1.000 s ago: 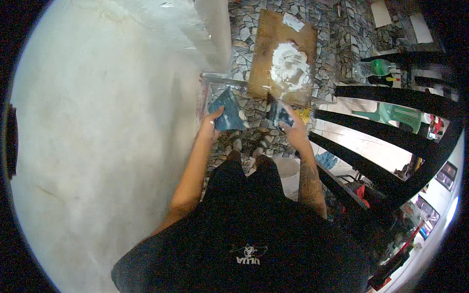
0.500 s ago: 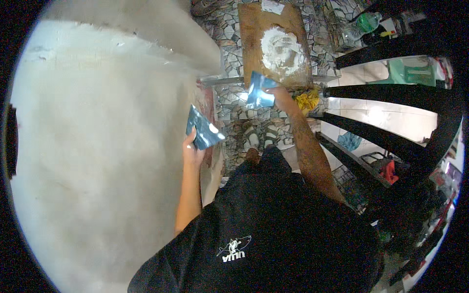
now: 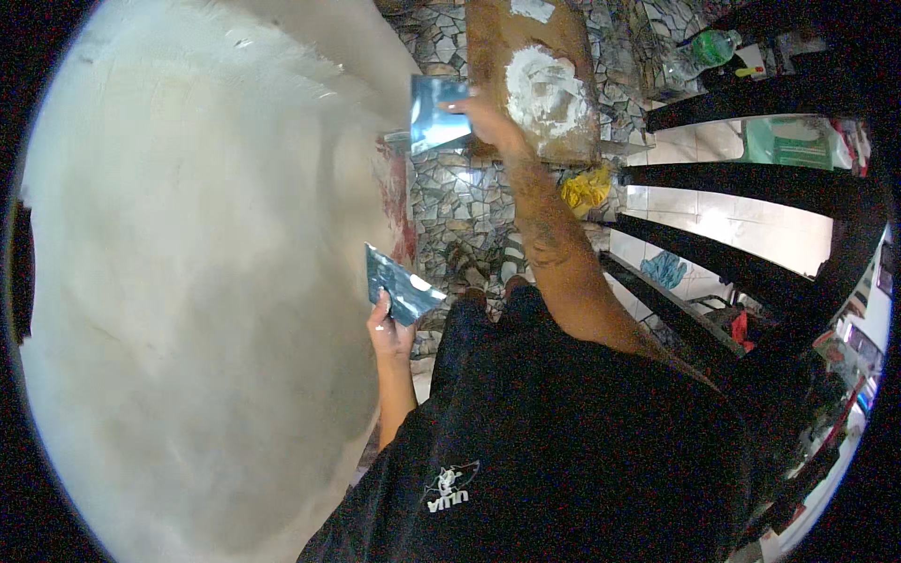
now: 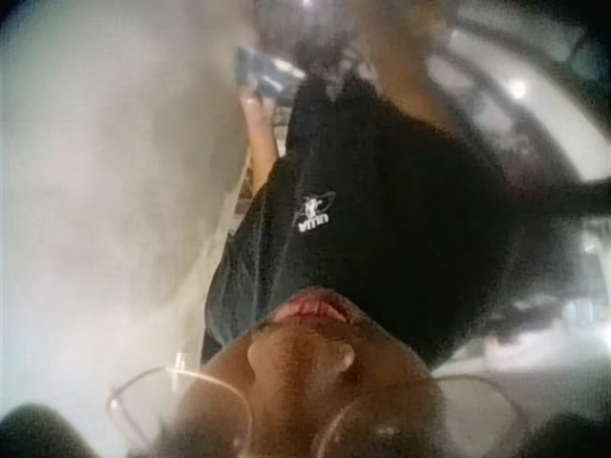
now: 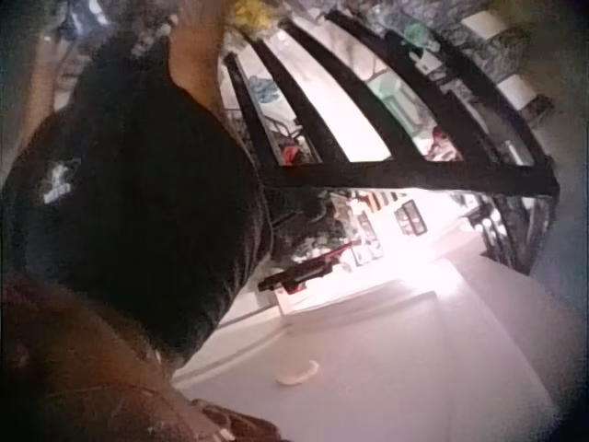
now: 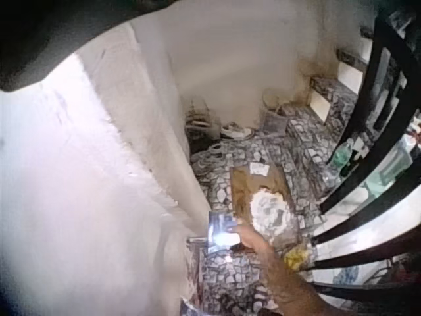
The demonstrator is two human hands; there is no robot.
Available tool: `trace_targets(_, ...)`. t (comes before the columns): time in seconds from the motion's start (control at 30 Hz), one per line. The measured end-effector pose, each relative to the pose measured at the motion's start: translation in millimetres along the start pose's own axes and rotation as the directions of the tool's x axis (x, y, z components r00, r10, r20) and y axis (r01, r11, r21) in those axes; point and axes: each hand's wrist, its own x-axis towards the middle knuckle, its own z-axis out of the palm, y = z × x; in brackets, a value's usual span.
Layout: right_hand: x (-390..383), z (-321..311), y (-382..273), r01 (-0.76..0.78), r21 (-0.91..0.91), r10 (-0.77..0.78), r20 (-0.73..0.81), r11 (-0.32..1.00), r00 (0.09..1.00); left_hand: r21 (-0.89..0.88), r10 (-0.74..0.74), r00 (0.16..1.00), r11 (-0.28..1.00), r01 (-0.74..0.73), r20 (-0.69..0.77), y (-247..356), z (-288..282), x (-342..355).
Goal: Applying and smoothing putty or plaster on a wall surface using a putty knife.
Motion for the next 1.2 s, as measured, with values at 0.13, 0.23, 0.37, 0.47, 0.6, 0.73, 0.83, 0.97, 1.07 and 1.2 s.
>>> trace_targets(0.13, -40.1, -2.0, -29.6, -0.142, 0.224, 0.138, 0.033, 0.964, 0.990, -0.040, -0.071, 0.997, 0.997, 0.072, 0.039, -4.0, -3.9, -5.6)
trace_targets(0.23, -53.3, -8.1, -53.9, -0.113, 0.133, 0.116, -0.019, 0.985, 0.993, -0.011, -0.093, 0.995, 0.996, 0.093, 0.036, 1.5, -1.4, -4.3)
trace_targets(0.37, -105.8, 8.5, -103.3, 0.093, 0.167, -0.082, -0.071, 0.982, 0.994, 0.118, 0.013, 0.996, 0.993, -0.023, 0.083, 15.8, 23.3, -8.9)
trace_targets(0.47, -162.2, 35.8, -131.4, 0.208, -0.036, -0.211, -0.110, 0.977, 0.971, 0.177, 0.132, 0.966, 0.969, -0.173, 0.221, 35.6, 57.9, -7.7)
trace_targets(0.6, -255.7, 59.2, -153.4, 0.236, -0.486, -0.340, -0.136, 0.841, 0.930, 0.219, 0.153, 0.933, 0.948, -0.232, 0.327, 40.2, 108.3, -11.0)
trace_targets(0.73, -279.8, 62.6, -126.7, 0.437, -0.307, -0.500, -0.164, 0.845, 0.851, 0.163, 0.142, 0.917, 0.963, -0.215, 0.372, 42.3, 134.6, -24.1)
trace_targets(0.83, -295.0, 63.9, -123.0, 0.496, -0.209, -0.528, -0.136, 0.843, 0.839, 0.175, 0.142, 0.921, 0.960, -0.217, 0.361, 35.9, 140.8, -32.6)
trace_targets(0.97, -310.2, 68.0, -137.0, 0.580, -0.555, -0.634, 0.119, 0.596, 0.764, 0.188, 0.127, 0.916, 0.959, -0.211, 0.381, 33.0, 140.5, -37.2)
trace_targets(1.07, -312.8, 71.4, -150.7, 0.663, -0.611, -0.591, 0.363, 0.433, 0.721, 0.218, 0.091, 0.902, 0.956, -0.198, 0.422, 35.8, 140.5, -41.3)
trace_targets(1.2, -311.1, 68.6, -136.9, 0.712, -0.657, -0.585, 0.485, 0.247, 0.650, 0.197, 0.049, 0.908, 0.970, -0.142, 0.417, 38.9, 134.2, -47.7)
